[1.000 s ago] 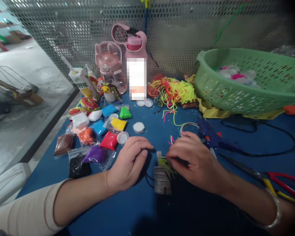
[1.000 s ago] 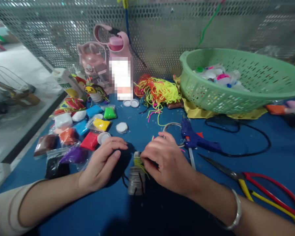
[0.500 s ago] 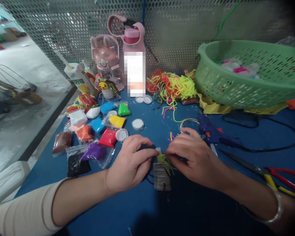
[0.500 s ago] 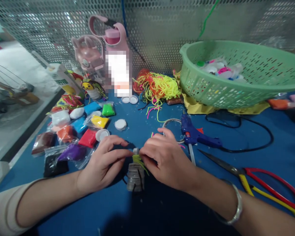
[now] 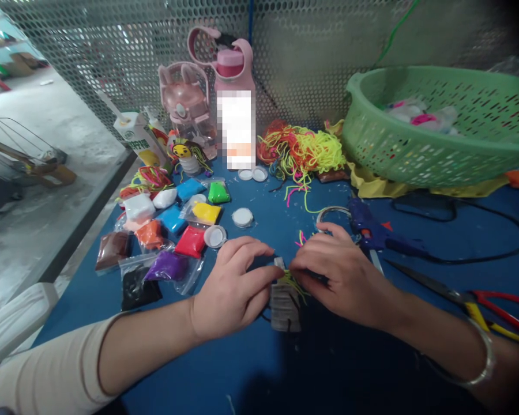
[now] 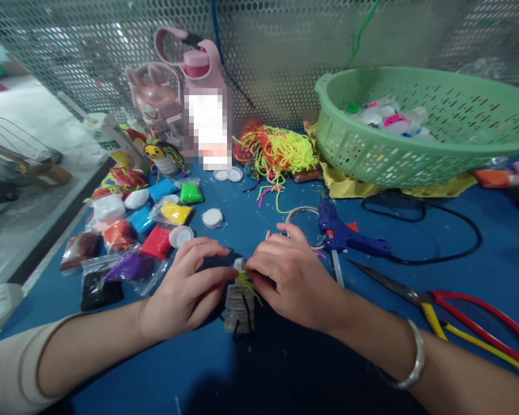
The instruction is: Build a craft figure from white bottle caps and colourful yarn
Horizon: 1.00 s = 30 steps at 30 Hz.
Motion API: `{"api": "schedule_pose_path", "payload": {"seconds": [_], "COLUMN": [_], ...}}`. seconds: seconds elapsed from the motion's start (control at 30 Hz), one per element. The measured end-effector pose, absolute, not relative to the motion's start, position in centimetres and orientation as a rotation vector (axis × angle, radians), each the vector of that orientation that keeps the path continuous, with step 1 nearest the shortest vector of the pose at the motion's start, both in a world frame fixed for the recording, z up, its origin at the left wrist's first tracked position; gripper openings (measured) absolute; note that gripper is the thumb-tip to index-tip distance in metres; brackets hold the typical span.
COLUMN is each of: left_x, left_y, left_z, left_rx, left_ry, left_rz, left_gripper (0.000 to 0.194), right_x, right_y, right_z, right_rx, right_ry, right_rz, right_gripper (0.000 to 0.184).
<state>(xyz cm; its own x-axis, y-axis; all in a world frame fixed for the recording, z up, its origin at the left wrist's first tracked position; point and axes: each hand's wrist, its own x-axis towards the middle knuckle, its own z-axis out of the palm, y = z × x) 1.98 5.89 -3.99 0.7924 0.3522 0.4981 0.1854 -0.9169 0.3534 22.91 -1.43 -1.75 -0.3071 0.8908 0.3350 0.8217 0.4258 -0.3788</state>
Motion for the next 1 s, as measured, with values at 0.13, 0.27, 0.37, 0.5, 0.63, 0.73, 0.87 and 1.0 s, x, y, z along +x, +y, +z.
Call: {"api": "schedule_pose_path", "payload": {"seconds": [0.13, 0.27, 0.37, 0.5, 0.63, 0.73, 0.87, 1.0], "left_x": [1.95, 1.89, 1.92, 1.94, 1.88, 1.86, 1.86, 1.79], "left_y": [5.83, 5.9, 5.94, 5.93, 5.94, 5.98, 5.99, 5.97], "left_z": [-3.94, -4.04, -4.07, -4.08, -4.1, -4.1, -4.11, -4.12], "left_rx": [2.714, 2.72, 2.726, 2.736, 2.737, 2.735, 2.74, 2.76], "left_ry": [0.411, 0.43, 0.429, 0.415, 0.422, 0.421, 0.407, 0.38], "left_rz": [0.835, 0.844, 0.838, 0.816, 0.783, 0.769, 0.782, 0.821], "left_gripper": [0.031, 0.032, 0.029, 0.028, 0.028, 0.029, 0.028, 0.027], "right_x": [22.89, 22.88, 22.89, 22.83, 22.82, 23.03, 23.37, 23.29], "right_y": [-1.43, -1.45, -1.44, -1.46, -1.54, -1.64, -1.74, -1.73], "right_z": [-1.75, -1.8, -1.84, -1.89, -1.9, -1.76, -1.43, -1.38], "right_rx": [-1.445, -1.448, -1.449, -1.449, -1.451, -1.447, -1.347, -1.239], "right_ry": [-2.189, -2.183, -2.182, -2.187, -2.182, -2.128, -2.156, -2.326], "right_rz": [0.184, 0.19, 0.187, 0.175, 0.174, 0.131, 0.093, 0.035], "right_gripper": [0.016, 0.016, 0.016, 0.016, 0.011, 0.012, 0.008, 0.018]}}
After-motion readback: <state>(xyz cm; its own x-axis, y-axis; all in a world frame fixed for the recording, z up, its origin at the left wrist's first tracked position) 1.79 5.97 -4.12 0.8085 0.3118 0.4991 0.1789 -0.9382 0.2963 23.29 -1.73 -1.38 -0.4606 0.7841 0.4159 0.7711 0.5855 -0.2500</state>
